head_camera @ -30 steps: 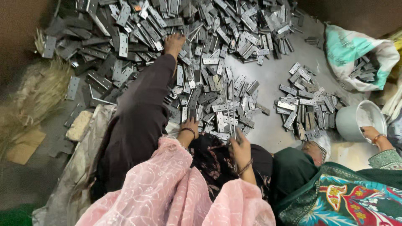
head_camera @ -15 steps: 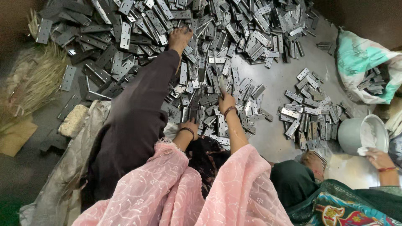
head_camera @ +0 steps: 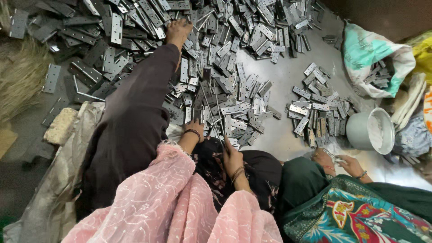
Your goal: The person sits on the floor and sorts a large pile of small metal parts by hand. They pick up individual pieces, inspect them, and place them into a separate pile. Another person is visible nearby, also sorting parts.
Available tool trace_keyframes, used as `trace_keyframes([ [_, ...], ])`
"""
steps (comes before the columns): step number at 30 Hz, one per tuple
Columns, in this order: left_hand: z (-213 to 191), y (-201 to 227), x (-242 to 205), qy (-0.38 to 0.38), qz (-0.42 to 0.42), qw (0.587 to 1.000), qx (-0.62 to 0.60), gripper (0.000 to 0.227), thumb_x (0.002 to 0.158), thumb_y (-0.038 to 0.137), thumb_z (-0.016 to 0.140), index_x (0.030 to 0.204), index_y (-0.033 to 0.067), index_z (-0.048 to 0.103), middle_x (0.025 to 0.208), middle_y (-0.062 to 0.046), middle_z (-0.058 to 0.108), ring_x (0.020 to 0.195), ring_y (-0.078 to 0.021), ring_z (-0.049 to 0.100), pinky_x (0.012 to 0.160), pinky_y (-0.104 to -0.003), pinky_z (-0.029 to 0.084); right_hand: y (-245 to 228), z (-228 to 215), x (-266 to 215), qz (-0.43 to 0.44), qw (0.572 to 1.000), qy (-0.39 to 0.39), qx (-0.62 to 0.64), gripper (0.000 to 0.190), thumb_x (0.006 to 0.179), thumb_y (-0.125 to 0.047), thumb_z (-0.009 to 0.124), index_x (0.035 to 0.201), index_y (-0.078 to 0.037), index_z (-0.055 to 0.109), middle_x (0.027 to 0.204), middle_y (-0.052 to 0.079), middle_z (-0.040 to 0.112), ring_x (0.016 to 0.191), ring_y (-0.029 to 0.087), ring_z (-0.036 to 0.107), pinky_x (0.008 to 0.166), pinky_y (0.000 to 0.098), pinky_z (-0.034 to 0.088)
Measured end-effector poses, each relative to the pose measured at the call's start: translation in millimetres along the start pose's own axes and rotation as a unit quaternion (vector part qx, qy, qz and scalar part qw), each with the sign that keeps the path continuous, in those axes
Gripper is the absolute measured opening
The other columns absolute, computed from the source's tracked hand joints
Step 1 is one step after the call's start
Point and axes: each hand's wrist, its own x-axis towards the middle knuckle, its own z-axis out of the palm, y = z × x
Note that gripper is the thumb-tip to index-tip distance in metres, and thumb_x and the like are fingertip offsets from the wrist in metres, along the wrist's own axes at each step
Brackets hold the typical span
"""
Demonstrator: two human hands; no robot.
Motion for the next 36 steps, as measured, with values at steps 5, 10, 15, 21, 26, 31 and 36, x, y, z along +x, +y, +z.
trace_keyframes([
  [5, 20.3, 0.5, 2.4, 0.045, 0.002, 0.999, -0.005, 0.076, 0.084, 0.035, 0.079, 0.150, 0.0186, 0.047, 0.166, -0.011, 0.026, 0.149, -0.0316, 0.032, 0.114, -0.061, 0.034, -6.4, -29.8, -51.5, 0.039, 0.999, -0.014, -0.013, 0.049, 0.097, -0.011, 0.067, 0.145, -0.018, 0.059, 0.089, 0.025, 0.071, 0.068, 0.024, 0.063, 0.071, 0.0350, 0.055],
  [10, 24.3, 5.2, 7.4, 0.068, -0.007, 0.998, -0.014, 0.075, 0.083, 0.037, 0.080, 0.148, 0.0160, 0.050, 0.164, -0.011, 0.031, 0.147, -0.0315, 0.035, 0.115, -0.060, 0.034, -15.0, -50.3, -81.0, 0.016, 0.988, -0.037, 0.148, 0.053, 0.097, -0.007, 0.064, 0.149, -0.013, 0.055, 0.092, 0.010, 0.074, 0.078, 0.006, 0.062, 0.073, 0.0246, 0.053],
  [15, 31.0, 13.5, 18.4, 0.079, -0.028, 0.996, 0.006, 0.064, 0.088, 0.040, 0.075, 0.142, 0.0112, 0.058, 0.159, -0.014, 0.041, 0.143, -0.0347, 0.043, 0.114, -0.057, 0.037, -8.2, -59.0, -44.6, 0.121, 0.953, -0.026, 0.277, 0.059, 0.097, -0.006, 0.062, 0.154, -0.016, 0.050, 0.083, 0.000, 0.068, 0.058, 0.004, 0.048, 0.051, 0.0214, 0.041],
  [21, 19.3, 15.0, 23.2, 0.037, -0.001, 0.999, 0.035, 0.079, 0.079, 0.054, 0.083, 0.136, 0.0048, 0.062, 0.154, -0.022, 0.045, 0.139, -0.0362, 0.047, 0.111, -0.046, 0.042, 19.1, -64.6, 82.8, 0.107, 0.917, 0.001, 0.384, 0.067, 0.094, -0.001, 0.058, 0.158, -0.015, 0.042, 0.075, 0.001, 0.058, 0.048, 0.007, 0.045, 0.040, 0.0248, 0.037],
  [26, -2.8, 15.6, 17.6, 0.018, 0.030, 0.997, 0.062, 0.071, 0.076, 0.056, 0.085, 0.125, 0.0068, 0.070, 0.139, -0.018, 0.060, 0.131, -0.0329, 0.056, 0.106, -0.044, 0.048, 35.3, -66.0, 192.6, 0.077, 0.974, 0.044, 0.207, 0.064, 0.095, 0.001, 0.060, 0.156, -0.006, 0.046, 0.078, 0.009, 0.068, 0.052, 0.010, 0.054, 0.043, 0.0269, 0.042],
  [31, -16.8, 15.2, 16.6, 0.018, 0.059, 0.996, 0.064, 0.062, 0.074, 0.056, 0.086, 0.113, 0.0094, 0.076, 0.124, -0.012, 0.071, 0.122, -0.0305, 0.064, 0.099, -0.043, 0.053, 46.4, -116.2, 304.4, -0.016, 0.957, 0.088, 0.275, 0.069, 0.094, -0.001, 0.062, 0.158, -0.002, 0.036, 0.092, 0.009, 0.075, 0.062, 0.011, 0.063, 0.049, 0.0258, 0.047],
  [36, -19.0, 12.5, 12.7, 0.000, 0.054, 0.997, 0.045, 0.054, 0.074, 0.051, 0.086, 0.109, 0.0110, 0.078, 0.117, -0.013, 0.073, 0.111, -0.0308, 0.069, 0.094, -0.043, 0.056, 78.7, -123.4, 354.8, 0.121, 0.953, 0.128, 0.248, 0.047, 0.093, -0.005, 0.056, 0.140, -0.006, 0.058, 0.083, 0.008, 0.069, 0.056, 0.014, 0.058, 0.044, 0.0309, 0.044],
])
